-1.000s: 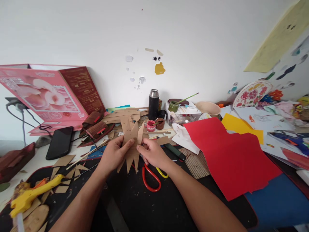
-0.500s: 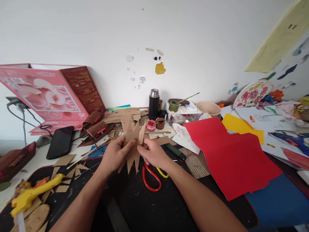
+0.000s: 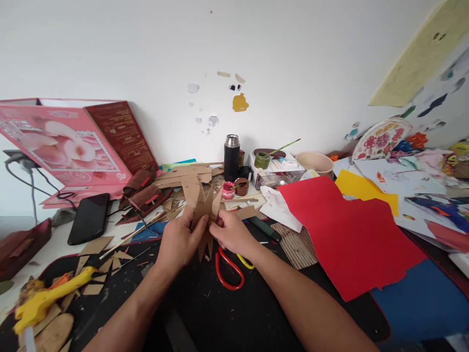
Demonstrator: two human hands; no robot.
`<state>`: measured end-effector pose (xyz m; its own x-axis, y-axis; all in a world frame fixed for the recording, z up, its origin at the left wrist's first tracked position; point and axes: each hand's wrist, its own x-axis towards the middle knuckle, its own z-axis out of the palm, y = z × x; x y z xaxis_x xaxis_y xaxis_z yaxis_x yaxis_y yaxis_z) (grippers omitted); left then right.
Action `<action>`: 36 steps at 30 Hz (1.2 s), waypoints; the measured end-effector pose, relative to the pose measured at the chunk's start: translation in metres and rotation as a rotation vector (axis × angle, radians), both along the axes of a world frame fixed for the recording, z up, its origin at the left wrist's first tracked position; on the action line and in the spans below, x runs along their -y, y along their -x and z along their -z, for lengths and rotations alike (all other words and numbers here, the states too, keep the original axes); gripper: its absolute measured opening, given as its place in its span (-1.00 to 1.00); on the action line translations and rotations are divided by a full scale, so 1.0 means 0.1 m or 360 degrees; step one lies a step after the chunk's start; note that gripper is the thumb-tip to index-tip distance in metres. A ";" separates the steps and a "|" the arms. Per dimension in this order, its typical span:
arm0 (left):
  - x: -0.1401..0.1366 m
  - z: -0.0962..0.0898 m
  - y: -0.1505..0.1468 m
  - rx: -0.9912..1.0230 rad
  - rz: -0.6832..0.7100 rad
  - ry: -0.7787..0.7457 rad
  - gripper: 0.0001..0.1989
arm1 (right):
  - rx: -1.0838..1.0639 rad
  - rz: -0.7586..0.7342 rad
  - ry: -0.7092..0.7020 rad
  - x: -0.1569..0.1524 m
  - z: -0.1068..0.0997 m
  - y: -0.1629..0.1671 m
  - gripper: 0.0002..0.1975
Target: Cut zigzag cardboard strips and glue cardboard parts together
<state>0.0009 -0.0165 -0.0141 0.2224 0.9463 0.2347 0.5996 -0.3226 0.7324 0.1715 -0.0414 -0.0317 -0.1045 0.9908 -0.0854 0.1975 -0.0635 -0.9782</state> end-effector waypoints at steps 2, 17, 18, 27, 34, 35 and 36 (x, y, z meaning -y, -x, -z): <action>0.01 0.02 -0.03 -0.0102 -0.0069 -0.0079 -0.65 | 0.0037 0.0041 -0.0013 -0.02 0.05 0.01 -0.83; -0.12 -0.02 0.06 0.0729 0.0078 0.0520 -0.33 | -0.0221 -0.0169 -0.0059 -0.02 0.04 -0.05 -0.85; -0.12 -0.04 0.06 0.0761 0.0093 0.0581 -0.32 | -0.0226 -0.0162 -0.0065 -0.02 0.04 -0.05 -0.84; -0.12 -0.11 0.08 0.0819 0.0265 0.0868 -0.25 | -0.0244 -0.0045 -0.0095 0.01 -0.07 -0.06 -0.88; -0.16 0.04 0.12 0.0699 0.0303 0.0660 -0.33 | -0.0206 -0.0103 -0.0050 0.00 -0.07 -0.07 -0.88; -0.17 0.04 0.12 0.0674 0.0302 0.0639 -0.34 | -0.0209 -0.0106 -0.0054 0.00 -0.06 -0.07 -0.88; -0.17 0.04 0.12 0.0645 0.0295 0.0618 -0.34 | -0.0213 -0.0110 -0.0059 0.00 -0.06 -0.07 -0.88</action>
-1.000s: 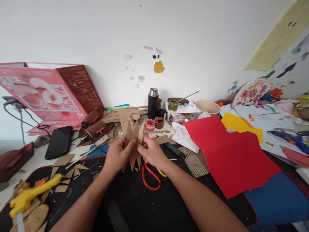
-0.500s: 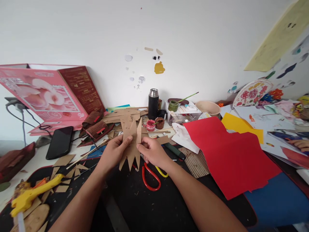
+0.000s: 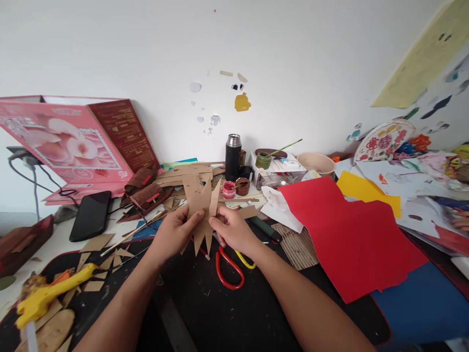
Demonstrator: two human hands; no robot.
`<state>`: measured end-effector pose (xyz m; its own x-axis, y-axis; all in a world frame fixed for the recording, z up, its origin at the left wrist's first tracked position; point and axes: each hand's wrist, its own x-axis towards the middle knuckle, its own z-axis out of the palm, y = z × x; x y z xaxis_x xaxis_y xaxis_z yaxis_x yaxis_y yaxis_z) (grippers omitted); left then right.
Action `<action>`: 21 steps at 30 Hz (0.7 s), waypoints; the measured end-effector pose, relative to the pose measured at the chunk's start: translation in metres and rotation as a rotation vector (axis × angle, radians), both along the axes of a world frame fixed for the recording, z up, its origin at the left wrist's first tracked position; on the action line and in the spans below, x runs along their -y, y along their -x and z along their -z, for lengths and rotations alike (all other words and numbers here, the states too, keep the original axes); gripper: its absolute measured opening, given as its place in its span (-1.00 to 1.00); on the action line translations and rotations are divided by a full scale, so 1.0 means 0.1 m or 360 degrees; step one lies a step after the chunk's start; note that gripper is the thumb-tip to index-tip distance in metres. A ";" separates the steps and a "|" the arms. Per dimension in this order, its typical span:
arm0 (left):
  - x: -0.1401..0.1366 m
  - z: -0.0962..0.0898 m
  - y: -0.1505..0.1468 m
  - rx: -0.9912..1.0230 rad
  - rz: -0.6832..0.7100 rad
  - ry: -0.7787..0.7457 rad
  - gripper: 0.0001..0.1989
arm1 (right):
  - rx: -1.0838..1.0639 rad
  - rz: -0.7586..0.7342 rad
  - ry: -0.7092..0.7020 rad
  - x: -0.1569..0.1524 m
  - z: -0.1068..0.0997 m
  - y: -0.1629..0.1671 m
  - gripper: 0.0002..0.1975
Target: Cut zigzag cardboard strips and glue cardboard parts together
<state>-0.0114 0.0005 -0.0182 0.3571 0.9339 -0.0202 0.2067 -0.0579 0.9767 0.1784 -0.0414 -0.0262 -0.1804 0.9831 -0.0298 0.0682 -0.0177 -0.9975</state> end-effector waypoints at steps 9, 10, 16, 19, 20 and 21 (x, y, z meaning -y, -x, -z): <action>0.02 -0.05 0.01 -0.0181 -0.0014 -0.0149 -0.34 | 0.0025 -0.0012 -0.0013 -0.01 0.04 0.00 -0.92; 0.02 -0.06 0.01 -0.0203 -0.0022 -0.0165 -0.35 | 0.0032 -0.0010 -0.0014 0.00 0.04 0.00 -0.91; 0.04 -0.11 -0.01 -0.0224 -0.0061 -0.0181 -0.39 | 0.0070 -0.0020 -0.0034 -0.01 0.07 0.00 -0.92; 0.04 -0.11 -0.01 -0.0211 -0.0056 -0.0199 -0.41 | 0.0077 -0.0022 -0.0049 -0.01 0.09 0.00 -0.92; 0.04 -0.10 -0.01 -0.0220 -0.0056 -0.0213 -0.41 | 0.0080 -0.0022 -0.0047 -0.01 0.09 0.00 -0.91; 0.04 -0.09 0.00 -0.0236 -0.0057 -0.0225 -0.41 | 0.0083 -0.0019 -0.0044 -0.01 0.09 0.00 -0.91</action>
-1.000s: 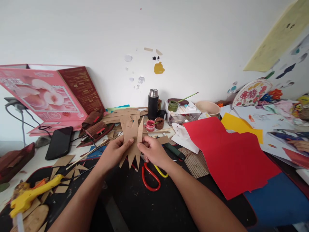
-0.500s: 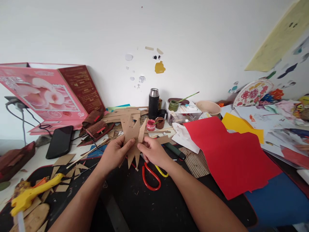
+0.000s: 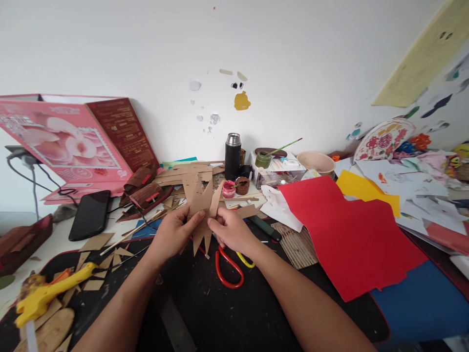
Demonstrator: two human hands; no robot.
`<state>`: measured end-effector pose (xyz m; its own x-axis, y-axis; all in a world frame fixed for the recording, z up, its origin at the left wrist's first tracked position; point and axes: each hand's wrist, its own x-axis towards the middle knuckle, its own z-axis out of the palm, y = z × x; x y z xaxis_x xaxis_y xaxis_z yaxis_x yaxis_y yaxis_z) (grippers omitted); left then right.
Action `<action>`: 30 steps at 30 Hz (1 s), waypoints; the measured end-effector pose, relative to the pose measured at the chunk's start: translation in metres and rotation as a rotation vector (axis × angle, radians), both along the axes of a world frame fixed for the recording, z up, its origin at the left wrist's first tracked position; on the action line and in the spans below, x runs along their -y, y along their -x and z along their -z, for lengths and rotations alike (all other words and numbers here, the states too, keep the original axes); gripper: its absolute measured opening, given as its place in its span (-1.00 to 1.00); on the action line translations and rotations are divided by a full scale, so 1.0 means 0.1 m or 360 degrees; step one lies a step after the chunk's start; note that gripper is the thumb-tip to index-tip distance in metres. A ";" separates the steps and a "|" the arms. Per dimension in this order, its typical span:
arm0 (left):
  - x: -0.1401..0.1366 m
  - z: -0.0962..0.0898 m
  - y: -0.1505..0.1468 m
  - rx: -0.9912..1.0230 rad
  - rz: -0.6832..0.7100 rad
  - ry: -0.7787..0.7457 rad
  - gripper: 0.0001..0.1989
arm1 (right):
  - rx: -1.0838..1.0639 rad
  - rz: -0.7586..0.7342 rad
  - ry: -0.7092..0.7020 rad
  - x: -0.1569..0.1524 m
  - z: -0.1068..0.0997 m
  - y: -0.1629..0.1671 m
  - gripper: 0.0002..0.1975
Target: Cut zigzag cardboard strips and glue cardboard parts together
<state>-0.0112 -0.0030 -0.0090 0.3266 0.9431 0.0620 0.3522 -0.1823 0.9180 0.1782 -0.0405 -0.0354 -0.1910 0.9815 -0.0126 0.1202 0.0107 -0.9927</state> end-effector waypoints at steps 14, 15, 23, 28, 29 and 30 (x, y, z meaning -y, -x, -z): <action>0.02 0.04 0.00 -0.0099 -0.0015 -0.0110 -0.45 | -0.0022 0.0056 0.0076 0.03 -0.11 0.02 -0.90; 0.03 0.04 0.00 -0.0104 -0.0017 -0.0121 -0.46 | -0.0022 0.0055 0.0073 0.04 -0.12 0.02 -0.90; 0.11 0.02 -0.09 -0.0432 -0.0157 -0.0433 -0.57 | 0.0033 0.0136 0.0122 0.02 -0.09 0.04 -0.86; 0.14 0.04 -0.15 -0.0502 -0.0239 -0.0475 -0.59 | 0.0008 0.0193 0.0123 -0.01 -0.05 0.06 -0.89; 0.13 0.03 -0.15 -0.0446 -0.0241 -0.0425 -0.58 | -0.0027 0.0182 0.0112 -0.01 -0.05 0.05 -0.92; 0.13 0.03 -0.15 -0.0385 -0.0239 -0.0372 -0.57 | -0.0069 0.0158 0.0095 -0.01 -0.05 0.05 -0.95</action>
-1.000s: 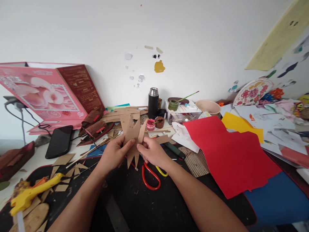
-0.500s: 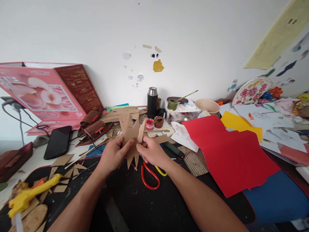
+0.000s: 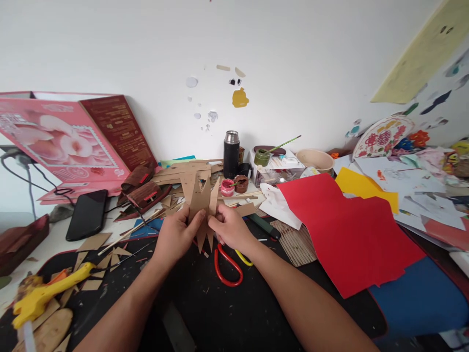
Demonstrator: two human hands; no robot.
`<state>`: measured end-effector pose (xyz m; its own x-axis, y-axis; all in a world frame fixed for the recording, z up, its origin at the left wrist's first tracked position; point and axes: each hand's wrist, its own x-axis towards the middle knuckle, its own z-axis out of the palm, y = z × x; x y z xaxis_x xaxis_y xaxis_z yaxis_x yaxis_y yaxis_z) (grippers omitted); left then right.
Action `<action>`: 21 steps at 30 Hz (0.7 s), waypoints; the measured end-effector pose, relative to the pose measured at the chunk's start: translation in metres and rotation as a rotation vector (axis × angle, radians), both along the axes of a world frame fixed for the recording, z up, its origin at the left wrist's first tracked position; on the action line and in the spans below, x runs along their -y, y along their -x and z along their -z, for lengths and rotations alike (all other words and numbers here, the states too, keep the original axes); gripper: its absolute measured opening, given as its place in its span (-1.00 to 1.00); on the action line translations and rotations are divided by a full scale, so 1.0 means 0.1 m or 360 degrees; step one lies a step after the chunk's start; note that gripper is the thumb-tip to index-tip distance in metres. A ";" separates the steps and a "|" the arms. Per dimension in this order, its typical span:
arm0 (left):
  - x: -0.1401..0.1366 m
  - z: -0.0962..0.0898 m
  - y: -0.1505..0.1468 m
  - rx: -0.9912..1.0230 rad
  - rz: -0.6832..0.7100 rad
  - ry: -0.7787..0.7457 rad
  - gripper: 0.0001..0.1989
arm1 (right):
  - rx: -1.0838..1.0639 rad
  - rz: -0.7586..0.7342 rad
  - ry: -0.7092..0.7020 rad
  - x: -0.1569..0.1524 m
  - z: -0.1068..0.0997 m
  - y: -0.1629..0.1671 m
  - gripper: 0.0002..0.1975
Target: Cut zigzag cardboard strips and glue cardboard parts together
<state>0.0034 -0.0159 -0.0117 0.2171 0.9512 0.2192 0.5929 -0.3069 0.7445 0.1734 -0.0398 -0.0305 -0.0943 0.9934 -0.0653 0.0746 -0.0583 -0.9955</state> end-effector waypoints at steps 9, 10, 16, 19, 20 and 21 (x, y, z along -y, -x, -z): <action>-0.02 -0.15 0.02 0.0325 -0.0021 0.0198 -0.56 | -0.0018 -0.0165 -0.0070 -0.01 0.07 -0.05 -0.90; -0.03 -0.16 0.02 0.0344 -0.0019 0.0210 -0.55 | 0.0011 -0.0174 -0.0073 0.00 0.07 -0.05 -0.90; -0.05 -0.13 0.05 0.0372 0.0024 0.0250 -0.54 | 0.0098 -0.0175 -0.0075 0.03 0.03 -0.04 -0.85; -0.06 -0.12 0.06 0.0366 0.0046 0.0262 -0.55 | 0.0131 -0.0169 -0.0083 0.04 -0.01 -0.03 -0.80; -0.06 -0.13 0.06 0.0367 0.0053 0.0262 -0.56 | 0.0144 -0.0168 -0.0087 0.04 -0.01 -0.03 -0.79; -0.06 -0.13 0.06 0.0368 0.0058 0.0258 -0.56 | 0.0155 -0.0169 -0.0093 0.04 -0.02 -0.03 -0.79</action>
<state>-0.0030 -0.0102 0.0014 0.2141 0.9703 0.1124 0.3921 -0.1907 0.9000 0.1768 -0.0439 -0.0283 -0.1952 0.9805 -0.0215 0.1733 0.0129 -0.9848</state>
